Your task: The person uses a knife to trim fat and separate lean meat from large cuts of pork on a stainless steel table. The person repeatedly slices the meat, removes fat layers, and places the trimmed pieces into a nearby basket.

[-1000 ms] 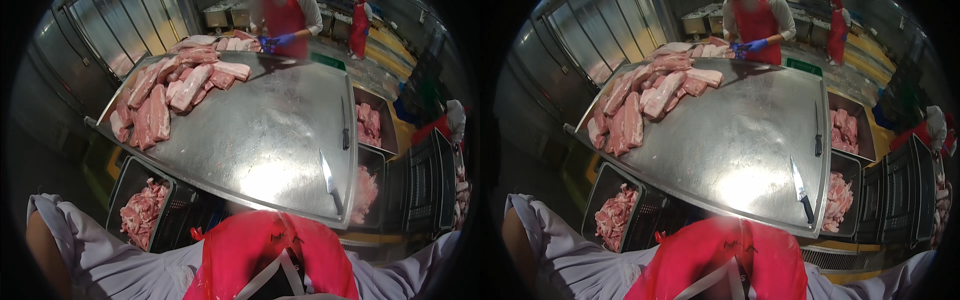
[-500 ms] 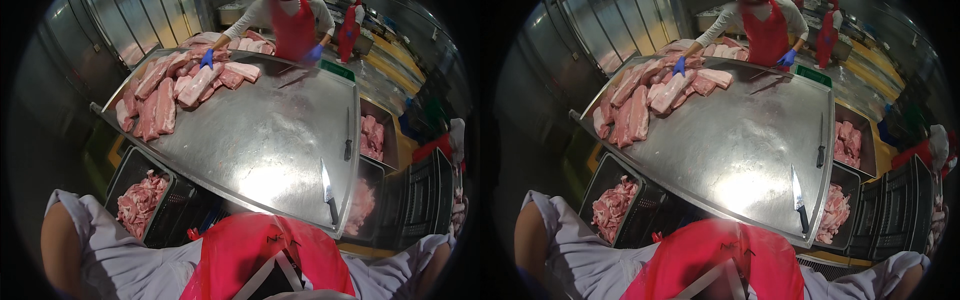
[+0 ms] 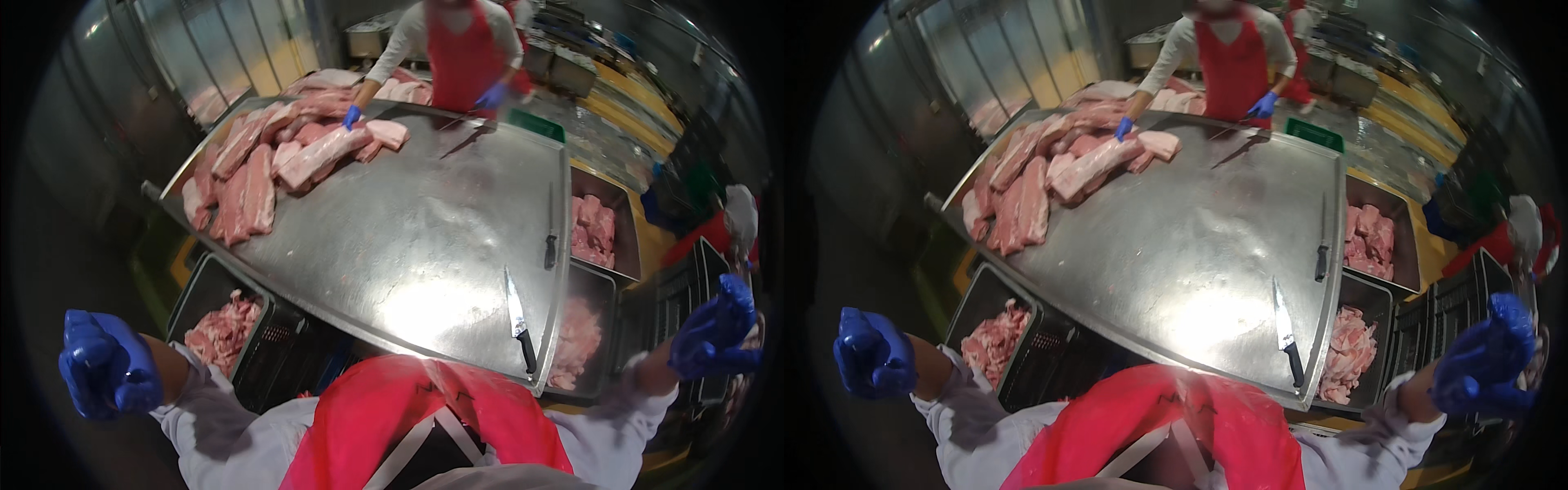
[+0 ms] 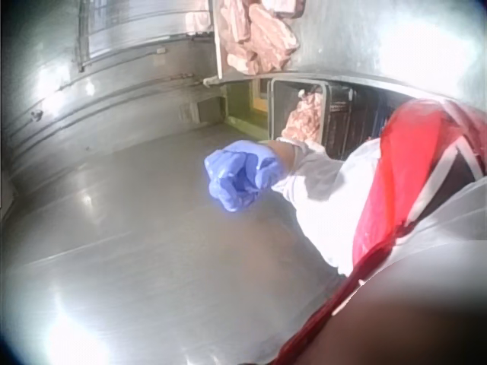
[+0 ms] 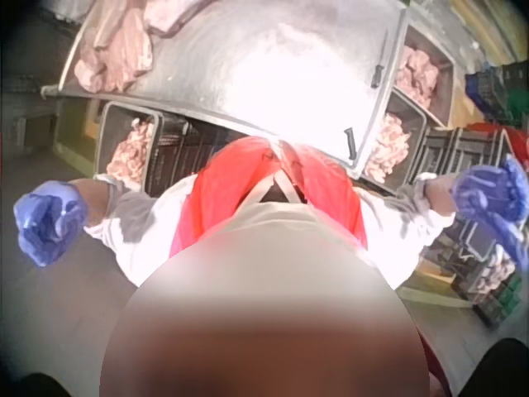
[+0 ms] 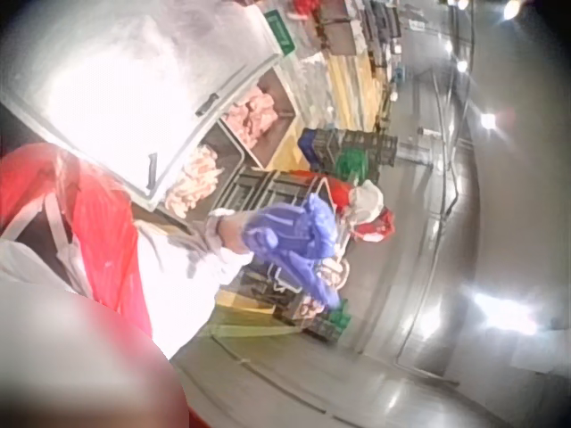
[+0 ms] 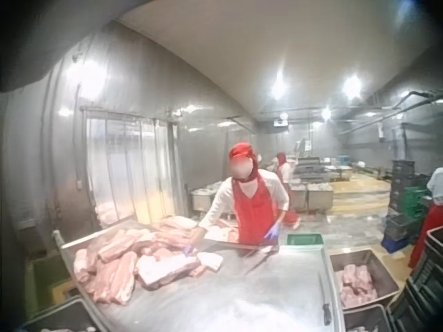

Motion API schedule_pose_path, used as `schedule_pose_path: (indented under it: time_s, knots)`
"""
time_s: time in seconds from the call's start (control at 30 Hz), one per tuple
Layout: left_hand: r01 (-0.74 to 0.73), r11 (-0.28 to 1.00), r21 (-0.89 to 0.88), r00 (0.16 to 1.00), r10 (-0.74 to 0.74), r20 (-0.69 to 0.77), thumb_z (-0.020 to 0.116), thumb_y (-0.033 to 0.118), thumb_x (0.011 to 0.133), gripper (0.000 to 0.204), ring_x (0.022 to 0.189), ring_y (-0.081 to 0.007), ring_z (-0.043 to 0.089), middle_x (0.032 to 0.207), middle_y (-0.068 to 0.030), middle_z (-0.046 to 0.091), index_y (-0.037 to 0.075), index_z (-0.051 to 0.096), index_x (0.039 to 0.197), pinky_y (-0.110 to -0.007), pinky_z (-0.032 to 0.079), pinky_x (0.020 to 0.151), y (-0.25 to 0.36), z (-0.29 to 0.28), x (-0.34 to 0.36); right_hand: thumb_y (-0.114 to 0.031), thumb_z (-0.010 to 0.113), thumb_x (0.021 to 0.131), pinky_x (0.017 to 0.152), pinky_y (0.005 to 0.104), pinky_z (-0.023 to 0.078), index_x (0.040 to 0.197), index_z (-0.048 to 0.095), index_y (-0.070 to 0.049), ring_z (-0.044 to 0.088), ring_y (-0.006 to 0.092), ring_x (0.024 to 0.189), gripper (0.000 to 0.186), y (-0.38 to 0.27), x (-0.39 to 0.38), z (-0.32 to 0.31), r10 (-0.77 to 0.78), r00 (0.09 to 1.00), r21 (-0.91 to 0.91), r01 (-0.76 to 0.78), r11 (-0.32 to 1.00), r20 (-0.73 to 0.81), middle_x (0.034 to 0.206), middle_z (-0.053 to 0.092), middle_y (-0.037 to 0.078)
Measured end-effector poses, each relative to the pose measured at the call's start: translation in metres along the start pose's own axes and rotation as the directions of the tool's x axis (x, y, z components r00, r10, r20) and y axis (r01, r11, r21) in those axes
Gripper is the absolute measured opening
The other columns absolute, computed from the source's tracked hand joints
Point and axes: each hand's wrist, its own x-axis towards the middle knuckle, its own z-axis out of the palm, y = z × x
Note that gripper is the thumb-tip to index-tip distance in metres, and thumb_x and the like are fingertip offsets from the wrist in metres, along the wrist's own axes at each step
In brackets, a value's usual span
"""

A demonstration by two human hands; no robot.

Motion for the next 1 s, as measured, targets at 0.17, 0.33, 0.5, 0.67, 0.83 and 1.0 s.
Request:
schedule_pose_path:
  time_s: [0.17,0.33,0.5,0.67,0.83,1.0]
  knots:
    - [0.313,0.944,-0.103,0.949,-0.314,0.001,0.063,0.042,0.096,0.049,0.071,-0.0192,0.053,0.083,-0.0109,0.059,-0.006,0.061,0.102,-0.034,0.035,0.059,0.027,0.043,-0.012,-0.017,0.057,0.099,0.087,0.0282,0.043,0.143,0.046,-0.011,0.050,0.0121,0.099,0.046,0.036,-0.037,-0.006,0.355,0.923,0.226,-0.318,0.921,-0.146,0.108,0.058,-0.001]
    - [0.316,0.944,-0.090,0.941,-0.300,0.159,0.066,0.037,0.096,0.046,0.079,-0.0236,0.056,0.089,-0.0121,0.061,-0.005,0.062,0.114,-0.041,0.046,0.071,0.065,0.080,-0.036,-0.009,0.059,0.100,0.080,0.0247,0.045,0.151,0.042,-0.010,0.052,0.0093,0.087,0.054,0.084,-0.192,0.049,0.869,0.496,0.380,-0.803,0.459,-0.003,0.098,0.058,-0.001]
    - [0.332,0.943,0.017,0.804,-0.292,0.518,0.064,0.038,0.098,0.050,0.071,-0.0206,0.055,0.084,-0.0099,0.058,-0.006,0.060,0.120,-0.034,0.045,0.065,0.086,0.082,-0.041,-0.012,0.064,0.094,0.077,0.0276,0.049,0.157,0.034,-0.008,0.055,0.0145,0.079,0.070,0.093,-0.504,0.140,0.933,-0.031,-0.147,-0.989,0.024,0.359,0.091,0.059,0.003]
    - [0.436,0.900,0.004,0.703,-0.343,0.623,0.069,0.015,0.079,0.045,0.060,-0.0220,0.052,0.074,-0.0054,0.055,0.004,0.062,0.122,-0.036,0.041,0.061,0.119,0.112,-0.079,-0.016,0.070,0.083,0.091,0.0451,0.051,0.158,0.032,-0.026,0.061,0.0387,0.106,0.085,0.025,-0.688,0.109,0.864,-0.343,-0.880,-0.428,0.205,0.368,0.119,0.055,0.026]
    - [0.604,0.793,0.082,0.555,-0.493,0.670,0.070,0.011,0.077,0.045,0.060,-0.0214,0.053,0.073,-0.0058,0.056,0.001,0.064,0.120,-0.035,0.041,0.060,0.150,0.093,-0.097,-0.008,0.063,0.079,0.097,0.0490,0.048,0.156,0.034,-0.032,0.057,0.0492,0.116,0.086,-0.002,-0.683,0.161,0.817,-0.494,-0.863,-0.505,0.007,0.296,0.130,0.049,0.034]
    - [0.695,0.719,0.013,0.505,-0.500,0.703,0.072,0.009,0.075,0.042,0.056,-0.0221,0.053,0.066,-0.0064,0.053,-0.002,0.066,0.116,-0.035,0.040,0.055,0.175,0.121,-0.115,-0.018,0.069,0.074,0.082,0.0478,0.054,0.153,0.040,-0.023,0.070,0.0403,0.090,0.084,0.016,-0.673,0.183,0.787,-0.411,-0.614,-0.788,-0.052,0.461,0.100,0.072,0.023]
